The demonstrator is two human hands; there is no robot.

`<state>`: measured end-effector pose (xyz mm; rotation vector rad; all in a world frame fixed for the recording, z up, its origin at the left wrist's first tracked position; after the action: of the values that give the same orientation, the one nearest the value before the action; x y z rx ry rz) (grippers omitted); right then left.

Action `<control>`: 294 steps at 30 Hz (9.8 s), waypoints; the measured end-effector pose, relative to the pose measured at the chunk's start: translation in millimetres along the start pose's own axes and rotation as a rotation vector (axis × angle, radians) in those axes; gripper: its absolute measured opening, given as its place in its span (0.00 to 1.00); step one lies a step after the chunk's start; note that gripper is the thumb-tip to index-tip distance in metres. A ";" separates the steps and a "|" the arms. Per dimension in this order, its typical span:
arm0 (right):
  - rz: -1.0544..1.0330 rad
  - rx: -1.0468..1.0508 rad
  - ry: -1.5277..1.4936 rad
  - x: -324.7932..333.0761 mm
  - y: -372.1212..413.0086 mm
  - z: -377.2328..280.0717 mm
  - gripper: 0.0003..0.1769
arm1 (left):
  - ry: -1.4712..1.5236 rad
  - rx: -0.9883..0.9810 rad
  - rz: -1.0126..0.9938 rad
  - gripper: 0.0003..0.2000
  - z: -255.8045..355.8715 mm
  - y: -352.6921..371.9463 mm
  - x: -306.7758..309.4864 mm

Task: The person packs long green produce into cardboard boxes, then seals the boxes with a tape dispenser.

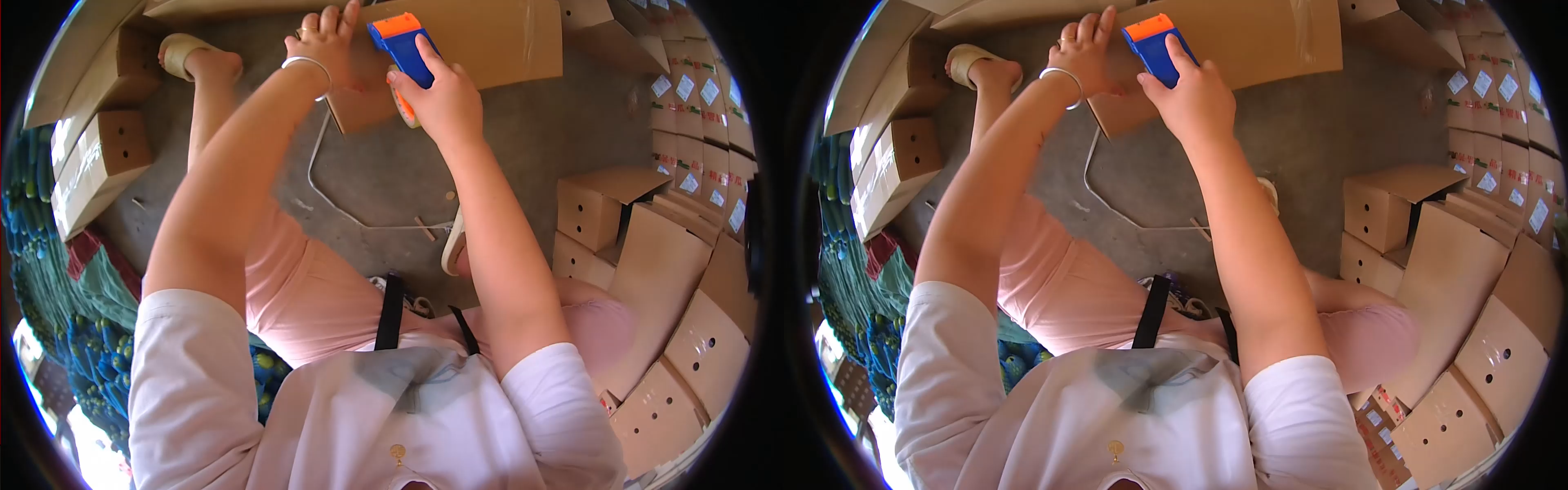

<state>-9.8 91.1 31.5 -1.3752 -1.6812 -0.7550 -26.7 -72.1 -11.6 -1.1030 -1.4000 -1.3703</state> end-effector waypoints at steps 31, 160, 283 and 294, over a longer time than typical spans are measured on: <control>-1.090 -0.278 -0.342 81.7 57.7 151.9 0.33 | 0.021 -0.142 0.050 0.48 44.4 88.7 -2.5; -0.059 -0.157 -0.585 258.5 109.5 278.4 0.45 | 0.136 -0.419 0.065 0.05 79.1 106.8 60.1; -0.281 0.194 -0.800 81.5 -83.8 149.2 0.38 | 0.378 -0.265 0.094 0.57 104.0 -11.7 -6.7; -0.366 -0.183 -1.104 36.5 -123.1 164.0 0.39 | 0.444 -0.225 0.109 0.60 102.8 -12.4 -11.0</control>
<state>-168.0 219.9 -10.7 -1.7880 -2.8211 -0.3145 -36.1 30.4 -27.5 -0.9236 -0.8711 -1.6013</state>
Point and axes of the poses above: each hand's wrist, its own y-axis away from the middle knuckle, its own x-axis out of the back of the hand, z = x × y, the point moved 5 cm from there along -y, towards the middle knuckle, and after that the axes turned 2 degrees about x, right-handed, at the moved point
